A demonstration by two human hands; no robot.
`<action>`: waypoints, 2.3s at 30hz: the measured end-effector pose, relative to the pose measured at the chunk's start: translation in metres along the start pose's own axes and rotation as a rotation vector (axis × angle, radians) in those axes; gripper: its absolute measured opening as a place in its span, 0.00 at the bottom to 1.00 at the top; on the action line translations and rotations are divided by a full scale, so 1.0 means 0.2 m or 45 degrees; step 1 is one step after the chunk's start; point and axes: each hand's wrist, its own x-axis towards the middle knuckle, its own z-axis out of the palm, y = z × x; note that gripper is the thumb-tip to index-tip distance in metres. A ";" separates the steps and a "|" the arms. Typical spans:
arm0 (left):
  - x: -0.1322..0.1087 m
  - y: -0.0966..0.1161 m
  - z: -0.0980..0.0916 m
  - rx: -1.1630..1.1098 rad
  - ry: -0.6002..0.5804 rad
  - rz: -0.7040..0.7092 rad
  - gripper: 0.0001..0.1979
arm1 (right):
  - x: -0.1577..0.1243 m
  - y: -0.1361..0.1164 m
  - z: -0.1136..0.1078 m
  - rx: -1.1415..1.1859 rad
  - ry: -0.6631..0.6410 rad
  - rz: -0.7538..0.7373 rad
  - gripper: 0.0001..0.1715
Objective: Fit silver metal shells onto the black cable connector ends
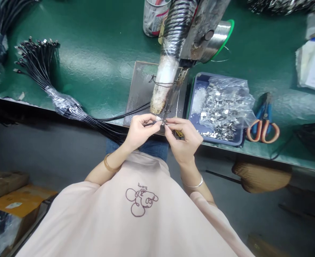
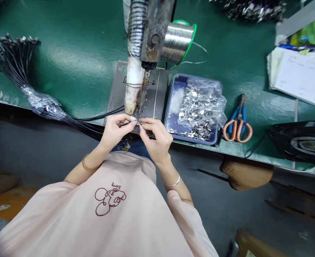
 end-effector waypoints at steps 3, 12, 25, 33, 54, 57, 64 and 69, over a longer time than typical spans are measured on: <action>0.00 0.01 0.00 0.010 0.007 -0.007 0.08 | 0.01 -0.01 -0.01 -0.005 -0.006 -0.008 0.10; -0.01 0.00 -0.02 0.032 -0.056 -0.068 0.11 | -0.02 0.00 -0.03 0.008 -0.119 -0.066 0.11; -0.10 0.03 -0.10 0.493 -0.592 0.031 0.10 | -0.03 -0.03 -0.25 -0.078 0.134 0.054 0.04; 0.00 -0.04 -0.20 0.875 0.085 0.584 0.09 | 0.08 0.15 -0.52 -0.554 -0.119 0.470 0.08; 0.03 0.02 -0.22 1.097 -0.510 0.561 0.05 | 0.18 0.35 -0.55 -0.602 -0.531 0.531 0.18; -0.02 0.05 -0.18 0.899 -0.756 0.513 0.06 | 0.17 0.31 -0.53 -0.575 -0.206 0.431 0.15; -0.12 -0.01 -0.02 0.466 -0.398 0.469 0.07 | 0.12 0.13 -0.39 -0.125 0.129 0.438 0.10; -0.12 -0.01 -0.01 0.081 -0.217 0.138 0.07 | 0.02 -0.02 -0.21 0.341 0.017 0.533 0.07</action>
